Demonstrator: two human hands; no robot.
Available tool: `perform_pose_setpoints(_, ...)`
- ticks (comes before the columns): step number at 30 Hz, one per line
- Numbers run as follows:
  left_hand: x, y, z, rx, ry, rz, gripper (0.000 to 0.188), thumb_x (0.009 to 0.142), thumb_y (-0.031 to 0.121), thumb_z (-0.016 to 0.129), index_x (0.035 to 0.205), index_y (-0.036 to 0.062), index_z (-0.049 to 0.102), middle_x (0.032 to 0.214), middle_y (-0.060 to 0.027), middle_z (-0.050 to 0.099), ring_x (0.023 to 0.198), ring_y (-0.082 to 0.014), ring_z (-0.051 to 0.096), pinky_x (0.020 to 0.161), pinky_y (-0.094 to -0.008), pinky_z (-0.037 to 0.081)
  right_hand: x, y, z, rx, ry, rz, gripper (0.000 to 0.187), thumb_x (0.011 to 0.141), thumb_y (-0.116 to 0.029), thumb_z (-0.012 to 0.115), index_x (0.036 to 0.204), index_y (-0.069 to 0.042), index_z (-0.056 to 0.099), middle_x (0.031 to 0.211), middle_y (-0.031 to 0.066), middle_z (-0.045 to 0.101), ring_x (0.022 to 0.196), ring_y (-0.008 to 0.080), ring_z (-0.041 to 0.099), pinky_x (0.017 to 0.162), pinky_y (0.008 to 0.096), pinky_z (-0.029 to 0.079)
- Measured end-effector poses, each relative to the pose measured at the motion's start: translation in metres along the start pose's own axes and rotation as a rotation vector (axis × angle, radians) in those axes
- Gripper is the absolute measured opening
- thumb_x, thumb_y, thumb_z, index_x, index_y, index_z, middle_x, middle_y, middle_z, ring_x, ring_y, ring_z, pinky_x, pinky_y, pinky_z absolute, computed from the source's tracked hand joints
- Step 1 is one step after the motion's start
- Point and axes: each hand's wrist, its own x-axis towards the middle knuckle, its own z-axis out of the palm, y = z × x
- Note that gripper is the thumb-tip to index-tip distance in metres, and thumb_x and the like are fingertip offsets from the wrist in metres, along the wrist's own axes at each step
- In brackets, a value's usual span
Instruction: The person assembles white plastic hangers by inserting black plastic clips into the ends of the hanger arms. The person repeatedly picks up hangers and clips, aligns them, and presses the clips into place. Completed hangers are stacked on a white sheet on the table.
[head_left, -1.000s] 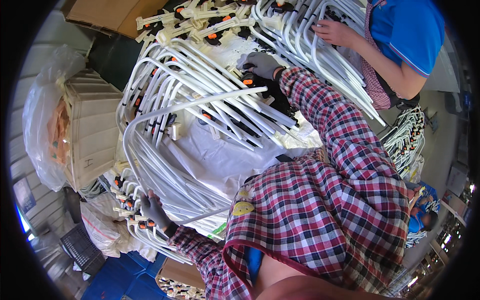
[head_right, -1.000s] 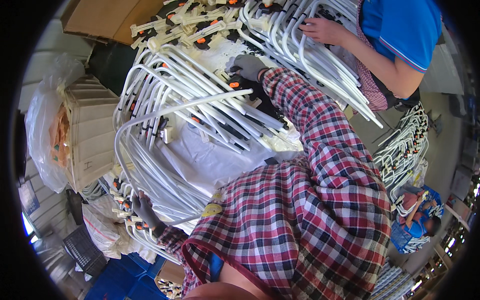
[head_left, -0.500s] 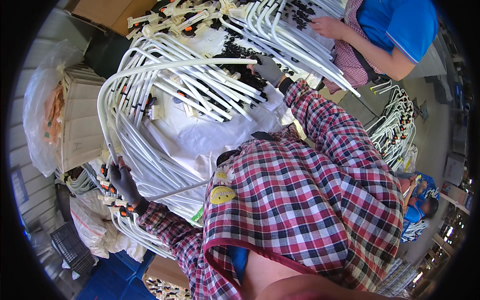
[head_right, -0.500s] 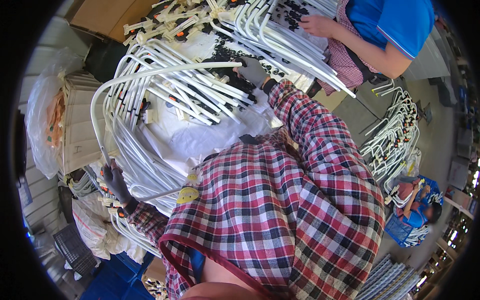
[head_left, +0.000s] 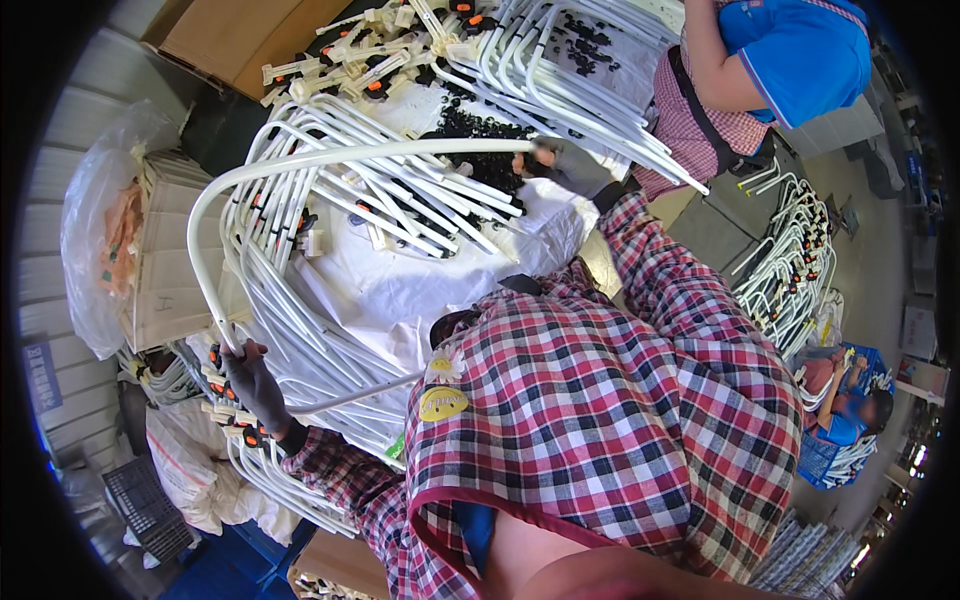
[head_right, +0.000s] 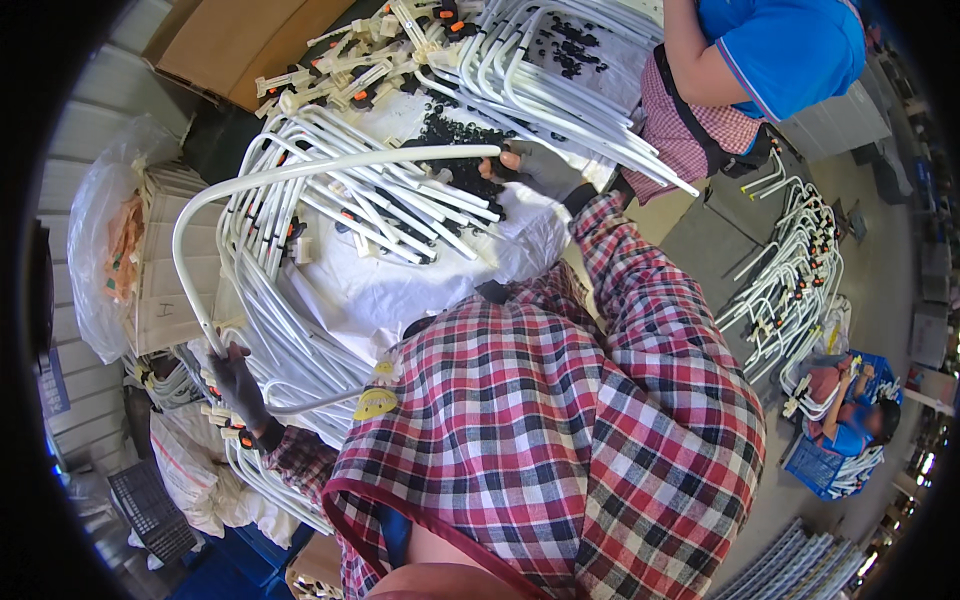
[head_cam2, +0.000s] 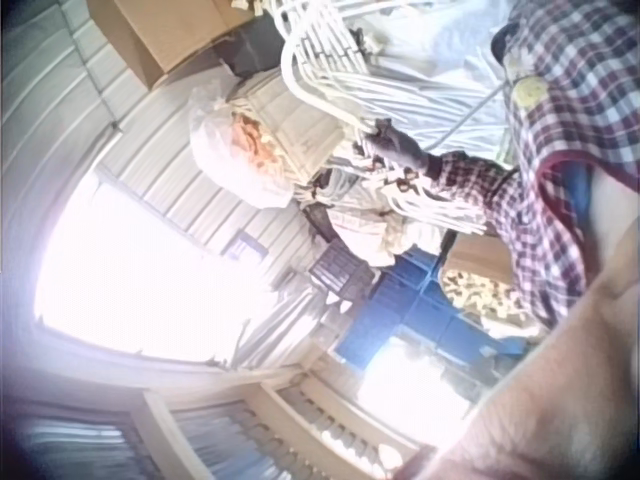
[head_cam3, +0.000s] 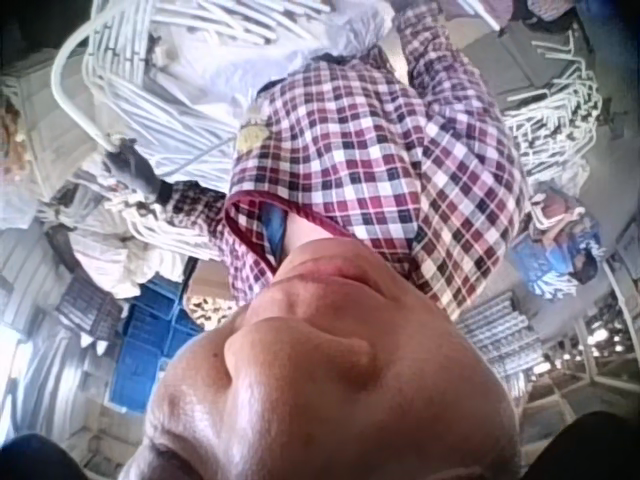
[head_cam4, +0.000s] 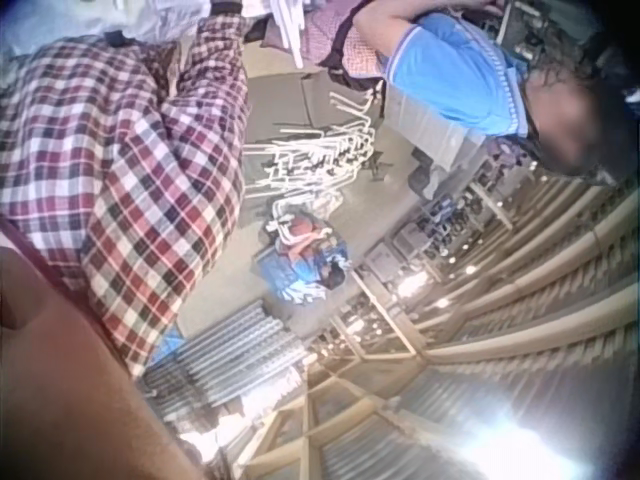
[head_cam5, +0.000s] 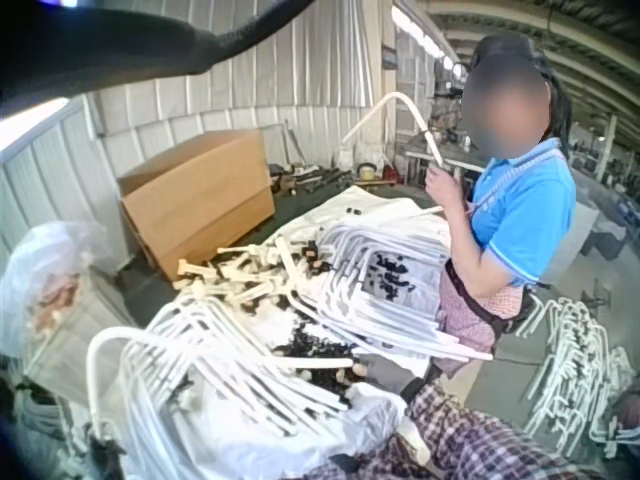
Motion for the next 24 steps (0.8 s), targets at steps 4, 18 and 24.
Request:
perform_pose_setpoints(4,-0.003,0.004,0.018,0.017,0.030,0.278,0.049,0.096,0.000,0.059,0.142,0.0069,0.046,0.096,-0.0011,0.058,0.083,-0.0097,0.053,0.081,-0.0233,0.043,-0.003,-0.061,-0.019,-0.654,-0.257,0.149,0.036,0.095,-0.031,0.066,0.114,-0.001,0.068,0.104,0.0030,0.071,0.099,0.0099,0.061,0.092,0.0262,0.045)
perform_pose_setpoints(18,0.031,0.161,0.134,0.362,-0.210,0.666,0.071,0.087,0.035,0.073,0.146,0.0103,0.042,0.080,-0.0067,0.061,0.063,-0.0213,0.060,0.053,-0.0347,0.047,0.103,-0.172,0.155,-1.575,0.314,-0.923,0.037,0.087,-0.049,0.065,0.083,-0.012,0.068,0.060,0.0071,0.059,0.055,0.0258,0.061,0.055,0.0379,0.046)
perform_pose_setpoints(24,0.049,0.162,0.168,0.171,-0.322,0.508,0.051,0.098,0.031,0.059,0.143,0.0097,0.047,0.073,-0.0126,0.065,0.061,-0.0282,0.061,0.055,-0.0367,0.045,0.126,-0.115,0.245,-1.892,-0.339,-0.954,0.020,0.079,-0.034,0.067,0.091,-0.018,0.069,0.078,0.0025,0.067,0.094,0.0256,0.065,0.091,0.0403,0.048)
